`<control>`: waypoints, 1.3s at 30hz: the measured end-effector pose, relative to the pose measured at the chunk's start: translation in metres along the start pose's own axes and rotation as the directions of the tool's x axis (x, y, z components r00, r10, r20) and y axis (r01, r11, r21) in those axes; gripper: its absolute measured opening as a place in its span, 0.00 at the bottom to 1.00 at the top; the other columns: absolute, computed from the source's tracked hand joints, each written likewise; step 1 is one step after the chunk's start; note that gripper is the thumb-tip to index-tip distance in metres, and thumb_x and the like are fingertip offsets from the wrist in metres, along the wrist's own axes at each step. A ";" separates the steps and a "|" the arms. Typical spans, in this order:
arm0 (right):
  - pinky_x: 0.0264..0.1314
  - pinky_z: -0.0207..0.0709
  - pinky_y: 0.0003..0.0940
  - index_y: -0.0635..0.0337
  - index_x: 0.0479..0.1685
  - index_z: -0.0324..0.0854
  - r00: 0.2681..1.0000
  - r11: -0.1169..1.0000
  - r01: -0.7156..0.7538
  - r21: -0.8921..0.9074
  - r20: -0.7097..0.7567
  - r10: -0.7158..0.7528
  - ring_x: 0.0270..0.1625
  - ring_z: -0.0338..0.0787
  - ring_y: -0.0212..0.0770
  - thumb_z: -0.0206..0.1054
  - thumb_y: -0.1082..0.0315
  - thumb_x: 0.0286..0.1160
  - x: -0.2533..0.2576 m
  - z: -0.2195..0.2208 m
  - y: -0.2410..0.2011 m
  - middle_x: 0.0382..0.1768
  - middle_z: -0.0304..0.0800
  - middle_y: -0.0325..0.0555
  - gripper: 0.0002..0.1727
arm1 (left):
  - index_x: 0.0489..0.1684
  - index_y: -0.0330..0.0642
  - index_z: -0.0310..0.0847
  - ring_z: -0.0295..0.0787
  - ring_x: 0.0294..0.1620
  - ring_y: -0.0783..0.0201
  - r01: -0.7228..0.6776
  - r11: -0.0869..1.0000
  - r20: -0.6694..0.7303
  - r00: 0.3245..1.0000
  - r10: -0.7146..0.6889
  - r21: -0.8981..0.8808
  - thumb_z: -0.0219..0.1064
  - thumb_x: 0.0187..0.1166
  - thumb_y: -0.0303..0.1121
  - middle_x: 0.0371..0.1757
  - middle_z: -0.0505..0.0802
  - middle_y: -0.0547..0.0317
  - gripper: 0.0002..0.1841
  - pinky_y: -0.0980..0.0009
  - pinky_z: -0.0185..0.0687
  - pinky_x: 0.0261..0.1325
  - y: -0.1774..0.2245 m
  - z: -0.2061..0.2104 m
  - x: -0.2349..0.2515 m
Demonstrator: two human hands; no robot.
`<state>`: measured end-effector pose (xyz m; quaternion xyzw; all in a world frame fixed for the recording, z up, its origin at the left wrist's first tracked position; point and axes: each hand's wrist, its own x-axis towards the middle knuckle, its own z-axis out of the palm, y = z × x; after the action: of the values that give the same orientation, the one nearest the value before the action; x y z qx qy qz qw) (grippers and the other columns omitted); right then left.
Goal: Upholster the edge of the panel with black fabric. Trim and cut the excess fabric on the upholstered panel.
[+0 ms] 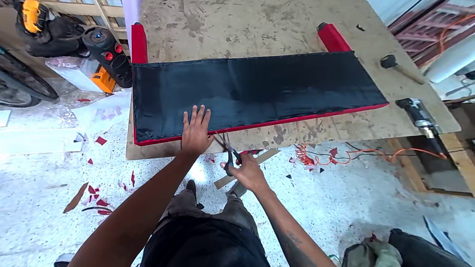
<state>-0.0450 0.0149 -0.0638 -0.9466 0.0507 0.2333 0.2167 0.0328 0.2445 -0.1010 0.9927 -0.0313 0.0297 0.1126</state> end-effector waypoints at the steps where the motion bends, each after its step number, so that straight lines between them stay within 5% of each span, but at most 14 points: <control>1: 0.55 0.82 0.60 0.51 0.45 0.88 1.000 1.000 0.009 -0.025 -0.015 -0.009 0.57 0.86 0.51 0.70 0.18 0.45 0.007 -0.004 -0.002 0.55 0.85 0.48 0.45 | 0.97 0.53 0.48 0.31 0.98 0.49 0.006 1.000 0.024 1.000 -0.007 0.007 0.77 0.59 0.59 0.98 0.48 0.59 0.59 0.35 0.29 0.93 0.002 -0.001 0.000; 7: 0.65 0.75 0.62 0.48 0.53 0.89 0.995 0.994 0.019 -0.106 -0.100 -0.029 0.66 0.80 0.52 0.71 0.13 0.33 0.021 -0.002 -0.007 0.63 0.82 0.46 0.53 | 0.97 0.42 0.41 0.27 0.98 0.47 0.029 0.997 0.077 0.996 -0.034 0.067 0.77 0.58 0.59 0.99 0.44 0.55 0.63 0.38 0.28 0.94 0.003 -0.002 0.001; 10: 0.72 0.69 0.66 0.52 0.65 0.84 0.999 0.985 0.029 -0.168 -0.020 -0.033 0.75 0.75 0.54 0.72 0.12 0.28 0.030 -0.015 -0.016 0.78 0.73 0.46 0.62 | 0.97 0.41 0.41 0.28 0.98 0.47 0.034 0.997 0.068 0.997 -0.039 0.066 0.79 0.56 0.57 0.99 0.44 0.54 0.65 0.39 0.29 0.94 0.001 -0.003 0.001; 13: 0.68 0.72 0.62 0.53 0.66 0.83 0.999 0.980 0.027 -0.198 -0.015 -0.031 0.74 0.76 0.54 0.71 0.11 0.23 0.034 -0.022 -0.014 0.76 0.74 0.47 0.65 | 0.97 0.43 0.44 0.31 0.98 0.47 0.022 0.999 0.040 0.999 -0.024 0.042 0.81 0.54 0.53 0.98 0.47 0.54 0.64 0.39 0.31 0.95 0.003 -0.002 0.003; 18: 0.59 0.82 0.60 0.51 0.51 0.88 0.977 0.997 0.073 0.017 0.198 -0.075 0.57 0.87 0.49 0.73 0.20 0.46 0.004 -0.035 0.015 0.55 0.86 0.48 0.45 | 0.95 0.59 0.55 0.30 0.99 0.49 -0.125 0.992 0.052 0.991 0.126 -0.034 0.77 0.60 0.58 0.98 0.50 0.61 0.54 0.35 0.30 0.94 -0.002 -0.009 -0.008; 21: 0.45 0.85 0.49 0.55 0.39 0.88 0.932 0.938 0.030 0.346 0.329 -0.152 0.38 0.89 0.43 0.78 0.34 0.57 -0.034 -0.043 0.067 0.34 0.90 0.44 0.32 | 0.92 0.56 0.62 0.35 0.98 0.52 -0.261 0.956 0.070 0.960 0.272 -0.132 0.77 0.63 0.55 0.96 0.57 0.64 0.49 0.34 0.31 0.94 0.020 -0.010 -0.011; 24: 0.38 0.86 0.39 0.56 0.33 0.90 0.938 0.770 0.033 0.637 0.246 -0.244 0.35 0.90 0.39 0.79 0.44 0.65 -0.053 -0.056 0.096 0.34 0.93 0.42 0.21 | 0.94 0.50 0.57 0.35 0.98 0.54 -0.233 0.960 0.180 0.949 0.259 -0.156 0.74 0.68 0.46 0.97 0.55 0.62 0.47 0.37 0.29 0.95 0.049 -0.010 0.013; 28: 0.33 0.87 0.37 0.59 0.38 0.92 0.911 0.658 0.060 0.751 0.229 -0.344 0.30 0.90 0.40 0.75 0.45 0.72 -0.032 -0.106 0.092 0.32 0.93 0.47 0.22 | 0.94 0.47 0.57 0.34 0.99 0.59 -0.158 0.971 0.247 0.948 0.200 -0.178 0.66 0.77 0.41 0.97 0.54 0.62 0.40 0.41 0.28 0.96 0.060 -0.020 0.021; 31: 0.31 0.87 0.36 0.58 0.32 0.91 0.840 0.604 -0.021 0.797 0.342 -0.422 0.26 0.89 0.39 0.72 0.38 0.73 0.009 -0.138 0.080 0.27 0.92 0.46 0.28 | 0.94 0.50 0.56 0.33 0.98 0.64 -0.175 0.967 0.240 0.946 0.217 -0.186 0.62 0.79 0.42 0.97 0.54 0.66 0.39 0.42 0.32 0.96 0.054 -0.021 0.010; 34: 0.26 0.85 0.36 0.56 0.29 0.89 0.697 0.664 -0.157 0.731 0.558 -0.449 0.25 0.89 0.40 0.65 0.25 0.69 0.056 -0.155 0.064 0.28 0.92 0.48 0.37 | 0.91 0.57 0.63 0.39 0.98 0.61 -0.113 0.964 0.237 0.956 0.172 -0.242 0.65 0.74 0.39 0.96 0.59 0.65 0.38 0.38 0.35 0.95 0.058 -0.022 0.010; 39: 0.21 0.79 0.29 0.53 0.32 0.87 0.479 0.841 -0.324 0.432 0.842 -0.248 0.23 0.87 0.35 0.64 0.17 0.59 0.115 -0.192 0.020 0.29 0.91 0.44 0.42 | 0.88 0.61 0.68 0.48 0.96 0.60 -0.042 0.942 0.191 0.975 0.110 -0.332 0.67 0.74 0.37 0.93 0.66 0.66 0.35 0.38 0.42 0.94 0.061 -0.022 0.016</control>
<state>0.1339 -0.0862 0.0283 -0.5884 0.0184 0.6631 0.4623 0.0438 0.1896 -0.0654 0.9561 -0.0858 -0.0749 0.2698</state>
